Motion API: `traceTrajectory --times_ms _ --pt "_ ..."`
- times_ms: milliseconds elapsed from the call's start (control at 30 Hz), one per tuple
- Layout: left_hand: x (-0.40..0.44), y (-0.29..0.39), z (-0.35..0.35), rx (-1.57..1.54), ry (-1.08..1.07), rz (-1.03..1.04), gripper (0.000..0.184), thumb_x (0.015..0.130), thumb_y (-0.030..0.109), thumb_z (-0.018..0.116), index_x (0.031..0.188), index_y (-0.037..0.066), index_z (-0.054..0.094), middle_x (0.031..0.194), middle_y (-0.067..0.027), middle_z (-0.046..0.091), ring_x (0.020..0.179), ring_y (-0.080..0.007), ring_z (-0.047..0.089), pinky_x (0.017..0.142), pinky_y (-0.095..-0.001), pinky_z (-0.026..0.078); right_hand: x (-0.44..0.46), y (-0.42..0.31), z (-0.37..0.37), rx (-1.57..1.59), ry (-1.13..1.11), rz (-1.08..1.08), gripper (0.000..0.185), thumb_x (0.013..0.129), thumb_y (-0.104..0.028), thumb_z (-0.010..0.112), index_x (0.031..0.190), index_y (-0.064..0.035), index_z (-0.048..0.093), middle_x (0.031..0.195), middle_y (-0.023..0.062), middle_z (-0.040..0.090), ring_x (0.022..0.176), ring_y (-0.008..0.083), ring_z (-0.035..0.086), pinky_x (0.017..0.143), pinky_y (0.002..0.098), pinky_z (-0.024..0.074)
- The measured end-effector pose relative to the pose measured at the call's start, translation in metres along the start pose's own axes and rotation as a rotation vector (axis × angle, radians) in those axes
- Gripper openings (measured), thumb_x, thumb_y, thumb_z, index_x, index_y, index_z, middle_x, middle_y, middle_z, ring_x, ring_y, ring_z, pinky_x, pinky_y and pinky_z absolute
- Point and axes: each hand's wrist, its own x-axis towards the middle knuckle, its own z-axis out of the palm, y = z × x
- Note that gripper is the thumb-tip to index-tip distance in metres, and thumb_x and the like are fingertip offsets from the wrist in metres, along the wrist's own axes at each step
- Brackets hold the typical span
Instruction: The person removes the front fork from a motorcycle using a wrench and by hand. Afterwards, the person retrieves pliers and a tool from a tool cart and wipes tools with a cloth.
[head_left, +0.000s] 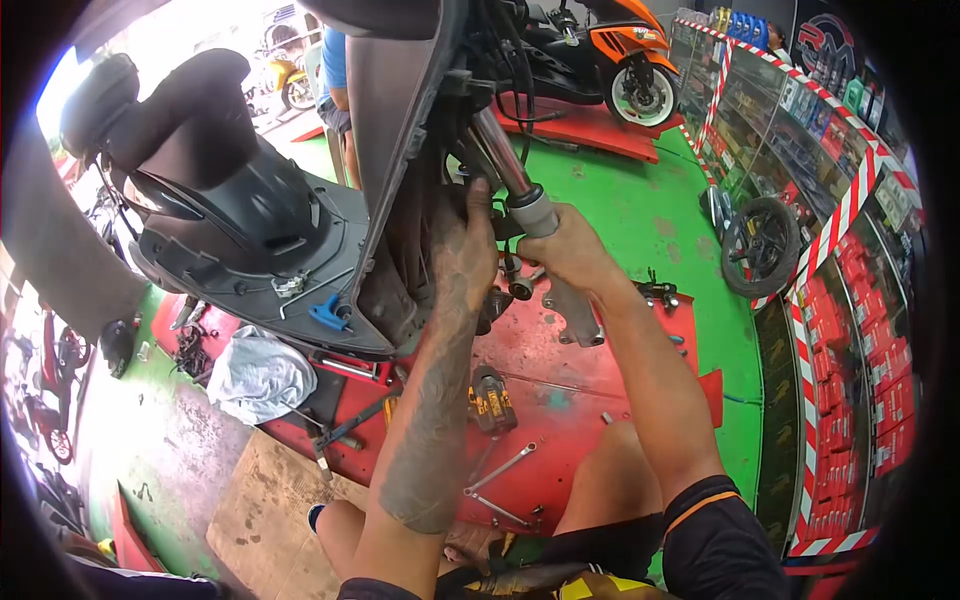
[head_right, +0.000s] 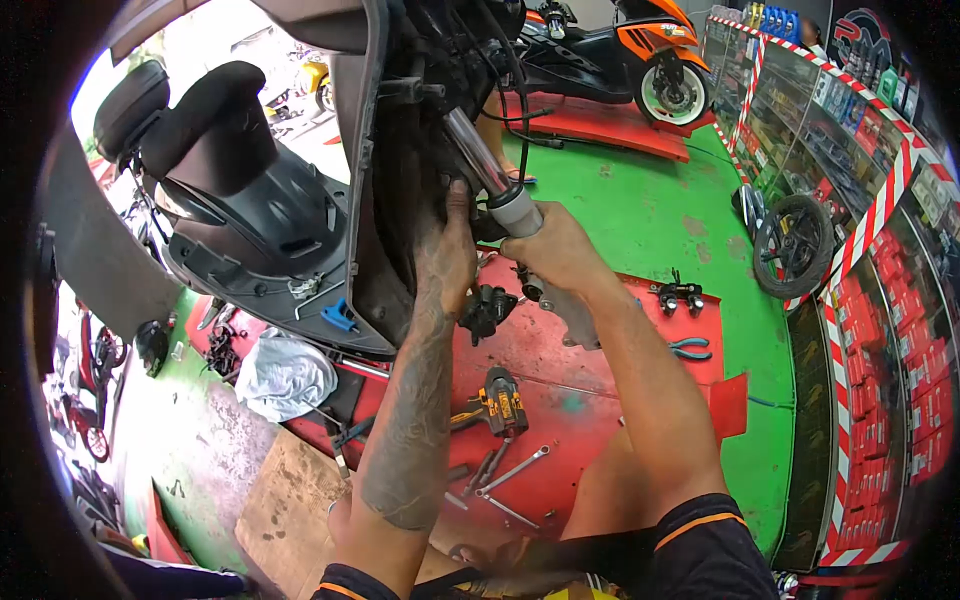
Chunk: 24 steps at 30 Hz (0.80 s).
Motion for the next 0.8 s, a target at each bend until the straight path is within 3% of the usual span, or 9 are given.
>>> traceTrajectory --times_ms 33,133,233,333,467,633,733,767,800 --pt "-0.003 0.005 0.000 0.016 -0.006 -0.068 0.056 0.102 0.050 0.044 0.114 -0.001 0.062 0.098 -0.0191 0.063 0.094 -0.0308 0.063 0.086 -0.0441 0.046 0.001 0.001 -0.004 -0.006 -0.019 -0.009 0.026 0.071 -0.014 0.072 0.091 0.0014 0.065 0.070 0.0043 0.062 0.060 0.0136 0.057 0.056 0.0322 0.0461" --pt "-0.016 0.014 0.007 0.088 0.178 0.331 0.059 0.101 0.052 0.045 0.117 -0.003 0.061 0.103 -0.0198 0.065 0.097 -0.0310 0.063 0.087 -0.0436 0.046 0.000 -0.004 -0.017 0.025 -0.072 0.008 0.025 0.071 -0.014 0.072 0.090 0.0013 0.066 0.072 0.0044 0.063 0.062 0.0143 0.058 0.058 0.0322 0.0471" --pt "-0.024 0.017 -0.003 0.059 0.066 0.254 0.060 0.101 0.051 0.047 0.122 -0.004 0.059 0.107 -0.0215 0.065 0.104 -0.0316 0.062 0.090 -0.0428 0.045 0.005 0.005 -0.027 0.078 -0.135 -0.029 0.024 0.072 -0.014 0.072 0.090 0.0009 0.066 0.076 0.0046 0.065 0.064 0.0140 0.058 0.059 0.0319 0.0477" --pt "-0.041 0.007 -0.027 0.156 0.083 0.083 0.069 0.101 0.051 0.047 0.138 -0.007 0.046 0.134 -0.0244 0.055 0.127 -0.0309 0.052 0.106 -0.0370 0.039 0.004 0.003 -0.031 0.144 -0.203 0.003 0.026 0.073 -0.013 0.071 0.095 0.0004 0.065 0.082 0.0043 0.065 0.069 0.0121 0.059 0.060 0.0308 0.0480" --pt "-0.061 -0.039 -0.057 0.120 -0.153 0.077 0.070 0.100 0.052 0.050 0.142 -0.004 0.043 0.135 -0.0201 0.055 0.126 -0.0273 0.052 0.107 -0.0361 0.038 -0.015 -0.021 -0.025 0.090 -0.104 0.040 0.026 0.074 -0.013 0.070 0.097 0.0001 0.065 0.080 0.0041 0.065 0.068 0.0125 0.059 0.061 0.0309 0.0480" --pt "-0.068 -0.088 -0.015 0.321 -0.446 0.071 0.050 0.101 0.043 0.053 0.126 0.000 0.052 0.112 -0.0155 0.063 0.104 -0.0230 0.059 0.092 -0.0366 0.046 -0.010 -0.003 -0.009 0.023 0.031 -0.152 0.026 0.075 -0.014 0.071 0.097 -0.0007 0.066 0.077 0.0067 0.066 0.069 0.0159 0.061 0.066 0.0337 0.0503" --pt "-0.064 -0.104 0.004 0.279 -0.324 -0.043 0.049 0.100 0.042 0.055 0.126 0.000 0.053 0.113 -0.0226 0.065 0.114 -0.0285 0.062 0.096 -0.0413 0.046 -0.007 0.004 -0.005 0.006 0.027 -0.155 0.029 0.075 -0.017 0.072 0.099 -0.0011 0.067 0.080 0.0090 0.067 0.073 0.0184 0.063 0.073 0.0350 0.0512" --pt "-0.056 -0.142 0.006 0.423 -0.073 0.292 0.040 0.101 0.038 0.053 0.112 -0.001 0.056 0.091 -0.0186 0.066 0.088 -0.0265 0.066 0.081 -0.0407 0.050 -0.007 0.005 -0.008 -0.001 -0.044 -0.135 0.044 0.079 -0.026 0.076 0.114 -0.0015 0.065 0.092 0.0136 0.070 0.085 0.0216 0.066 0.080 0.0352 0.0510" --pt "-0.062 -0.137 0.004 0.390 -0.066 0.268 0.039 0.102 0.037 0.052 0.110 -0.001 0.056 0.088 -0.0171 0.064 0.082 -0.0245 0.064 0.077 -0.0395 0.049 -0.010 0.008 -0.011 0.008 -0.069 -0.141 0.052 0.080 -0.032 0.076 0.120 -0.0020 0.062 0.098 0.0148 0.069 0.089 0.0231 0.065 0.083 0.0353 0.0505"
